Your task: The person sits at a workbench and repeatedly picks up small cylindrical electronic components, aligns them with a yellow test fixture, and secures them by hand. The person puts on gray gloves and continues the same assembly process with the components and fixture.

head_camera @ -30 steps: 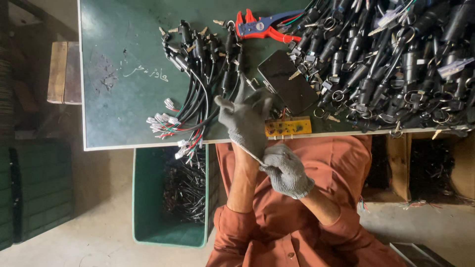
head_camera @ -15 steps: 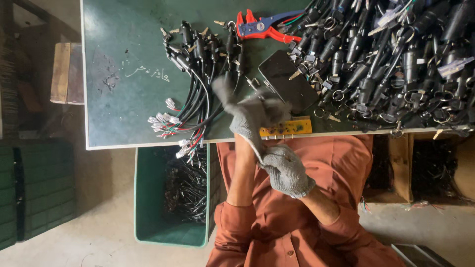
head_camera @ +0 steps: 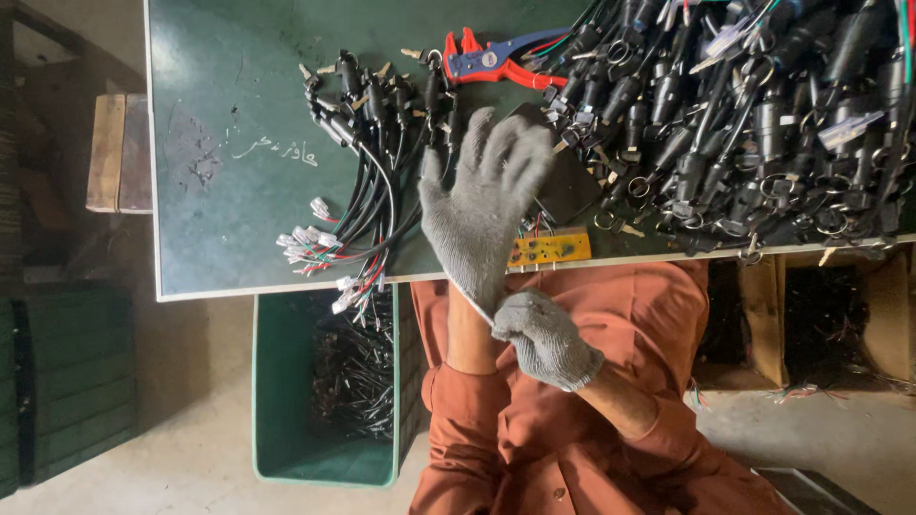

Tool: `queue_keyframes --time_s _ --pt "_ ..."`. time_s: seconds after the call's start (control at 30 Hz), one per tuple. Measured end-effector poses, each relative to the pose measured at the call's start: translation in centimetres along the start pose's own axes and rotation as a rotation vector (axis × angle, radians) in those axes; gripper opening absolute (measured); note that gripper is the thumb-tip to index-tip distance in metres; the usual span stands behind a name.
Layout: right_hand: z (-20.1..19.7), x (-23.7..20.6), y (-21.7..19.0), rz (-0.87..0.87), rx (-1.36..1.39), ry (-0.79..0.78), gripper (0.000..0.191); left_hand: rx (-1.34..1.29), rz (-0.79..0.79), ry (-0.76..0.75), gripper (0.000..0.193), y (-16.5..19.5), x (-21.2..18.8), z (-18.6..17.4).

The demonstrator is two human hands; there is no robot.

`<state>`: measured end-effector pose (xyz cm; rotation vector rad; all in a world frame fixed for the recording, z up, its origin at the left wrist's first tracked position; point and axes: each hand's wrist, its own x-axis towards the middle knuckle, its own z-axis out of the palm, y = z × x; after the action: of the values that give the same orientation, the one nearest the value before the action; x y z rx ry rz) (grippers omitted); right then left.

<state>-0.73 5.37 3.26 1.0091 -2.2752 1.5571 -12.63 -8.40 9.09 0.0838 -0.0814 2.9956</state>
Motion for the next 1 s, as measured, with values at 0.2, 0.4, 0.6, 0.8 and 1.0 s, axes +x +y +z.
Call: queue_keyframes --time_s 0.2,0.4,0.6,0.8,1.0 --pt "0.4 -0.9 -0.1 0.005 0.157 -0.095 0.027 -0.472 -0.272 -0.314 0.068 1.0 -0.3 1.6" --pt "0.4 -1.3 0.5 0.015 0.223 -0.069 0.027 -0.181 -0.008 -0.307 0.076 -0.1 -2.0 1.4" --pt "0.2 -2.7 3.7 0.377 0.146 -0.101 0.052 -0.282 -0.03 -0.199 0.052 -3.1 -6.8 -1.1" --pt "1.9 -3.1 5.4 0.184 -0.023 -0.633 0.06 -0.234 -0.085 -0.21 0.074 -5.4 -8.8 -1.3" --pt "-3.3 -4.4 1.1 0.477 0.408 0.308 0.063 -0.251 -0.259 0.035 0.098 -7.2 -10.7 2.4"
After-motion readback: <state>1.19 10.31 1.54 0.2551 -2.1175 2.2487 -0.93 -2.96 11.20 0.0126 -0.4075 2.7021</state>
